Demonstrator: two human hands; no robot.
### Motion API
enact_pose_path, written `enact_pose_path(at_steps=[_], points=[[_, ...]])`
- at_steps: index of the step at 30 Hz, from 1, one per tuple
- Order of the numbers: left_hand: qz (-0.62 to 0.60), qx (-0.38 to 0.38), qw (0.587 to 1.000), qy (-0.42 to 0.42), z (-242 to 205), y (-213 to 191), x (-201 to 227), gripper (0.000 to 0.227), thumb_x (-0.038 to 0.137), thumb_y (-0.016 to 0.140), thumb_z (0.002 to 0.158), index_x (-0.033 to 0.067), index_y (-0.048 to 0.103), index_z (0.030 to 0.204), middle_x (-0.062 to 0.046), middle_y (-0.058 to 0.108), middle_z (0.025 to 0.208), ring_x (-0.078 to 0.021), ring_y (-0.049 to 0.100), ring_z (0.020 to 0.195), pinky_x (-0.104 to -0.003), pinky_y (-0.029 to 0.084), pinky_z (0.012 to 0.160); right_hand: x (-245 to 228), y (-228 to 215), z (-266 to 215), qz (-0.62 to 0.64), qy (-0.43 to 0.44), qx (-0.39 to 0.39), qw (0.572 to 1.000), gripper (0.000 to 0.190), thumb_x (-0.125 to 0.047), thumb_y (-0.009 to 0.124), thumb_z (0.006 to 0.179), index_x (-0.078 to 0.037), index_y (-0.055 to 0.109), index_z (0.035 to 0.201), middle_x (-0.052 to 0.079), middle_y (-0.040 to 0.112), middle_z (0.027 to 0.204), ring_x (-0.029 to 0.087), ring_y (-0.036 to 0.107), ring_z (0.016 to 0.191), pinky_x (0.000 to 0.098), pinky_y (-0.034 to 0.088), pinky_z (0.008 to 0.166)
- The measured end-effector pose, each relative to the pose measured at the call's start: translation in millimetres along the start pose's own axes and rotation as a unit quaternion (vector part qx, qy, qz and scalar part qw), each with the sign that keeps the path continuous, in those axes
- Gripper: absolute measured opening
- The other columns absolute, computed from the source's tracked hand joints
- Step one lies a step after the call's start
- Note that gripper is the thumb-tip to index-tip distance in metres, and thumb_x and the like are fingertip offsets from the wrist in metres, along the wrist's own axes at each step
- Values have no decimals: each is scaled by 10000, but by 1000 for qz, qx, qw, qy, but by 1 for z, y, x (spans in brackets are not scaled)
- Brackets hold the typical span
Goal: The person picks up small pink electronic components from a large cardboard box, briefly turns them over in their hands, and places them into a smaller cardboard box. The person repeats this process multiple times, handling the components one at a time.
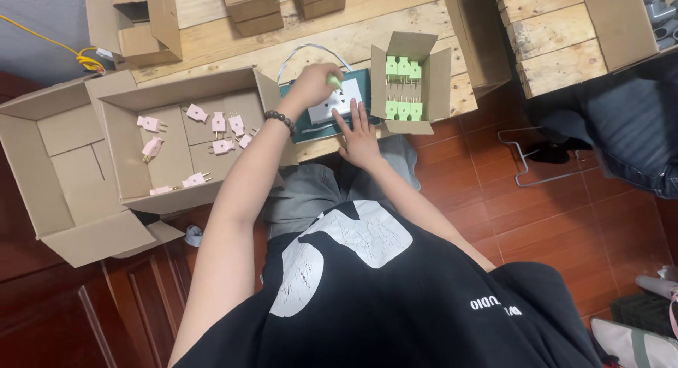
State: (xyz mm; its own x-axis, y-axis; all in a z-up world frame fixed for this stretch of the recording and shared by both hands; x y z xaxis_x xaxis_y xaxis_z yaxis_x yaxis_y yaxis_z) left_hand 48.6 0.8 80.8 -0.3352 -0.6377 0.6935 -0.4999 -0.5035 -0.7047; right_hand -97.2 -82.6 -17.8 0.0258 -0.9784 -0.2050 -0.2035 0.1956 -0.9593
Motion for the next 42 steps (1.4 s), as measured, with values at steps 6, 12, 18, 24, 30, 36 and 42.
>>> enact_pose_path(at_steps=[6,12,18,24,30,36,42], points=[[60,-53,997,22,38,54,-26,228,39,673,881,152,804,1029,-216,733,954,-398,744,988,-471,593,861,3,3,1,0,5,-3,1000,1108,-331,790,892,-361,76,1739,229,-75,1770,399,-72,1645,526,370,1158],[202,-51,976,56,63,90,-31,150,22,691,855,74,800,944,-208,735,833,-376,763,874,-476,627,763,6,11,3,-12,7,-6,1000,1060,-352,780,895,-338,128,1731,231,-100,1769,393,-90,1645,504,359,1157],[240,-12,967,80,77,114,-30,94,-11,691,834,19,779,820,-190,710,738,-384,759,797,-508,630,678,6,16,4,-21,1,-8,1000,966,-385,770,898,-274,244,1700,245,-83,1767,406,-82,1643,491,354,1145],[232,-8,969,77,70,121,-30,119,-21,663,834,7,777,811,-191,716,736,-403,758,785,-542,619,661,9,23,3,-5,3,-7,1000,904,-375,783,881,-255,329,1653,249,-57,1766,413,-73,1642,497,333,1165],[242,14,967,79,57,107,-21,86,-26,680,817,-8,759,787,-200,714,721,-410,758,772,-535,619,664,10,21,5,-11,2,1,1000,881,-388,789,871,-249,362,1630,243,-47,1766,401,-80,1644,490,343,1165],[242,55,967,54,57,120,-37,66,7,691,832,-7,742,791,-195,714,727,-406,761,783,-526,624,669,11,21,7,-17,8,-5,1000,882,-404,794,865,-257,365,1622,224,-83,1771,383,-103,1644,473,351,1161],[66,9,998,-7,20,50,1,408,129,800,854,-70,624,1163,-304,712,1006,-494,716,1004,-587,594,828,9,10,5,-10,8,-24,1000,984,-408,787,879,-308,233,1686,217,-104,1768,384,-122,1640,479,373,1148]])
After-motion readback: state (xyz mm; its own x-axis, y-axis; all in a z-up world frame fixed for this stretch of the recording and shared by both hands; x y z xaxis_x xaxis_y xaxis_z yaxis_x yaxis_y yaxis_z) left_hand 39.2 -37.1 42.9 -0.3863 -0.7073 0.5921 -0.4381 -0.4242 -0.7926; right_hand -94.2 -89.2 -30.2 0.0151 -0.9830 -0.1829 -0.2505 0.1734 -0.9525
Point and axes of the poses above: each hand's wrist, its own z-axis towards the middle knuckle, its own y-axis out of the palm, x = y × z, the point moved 7 cm from there along z, towards the middle knuckle
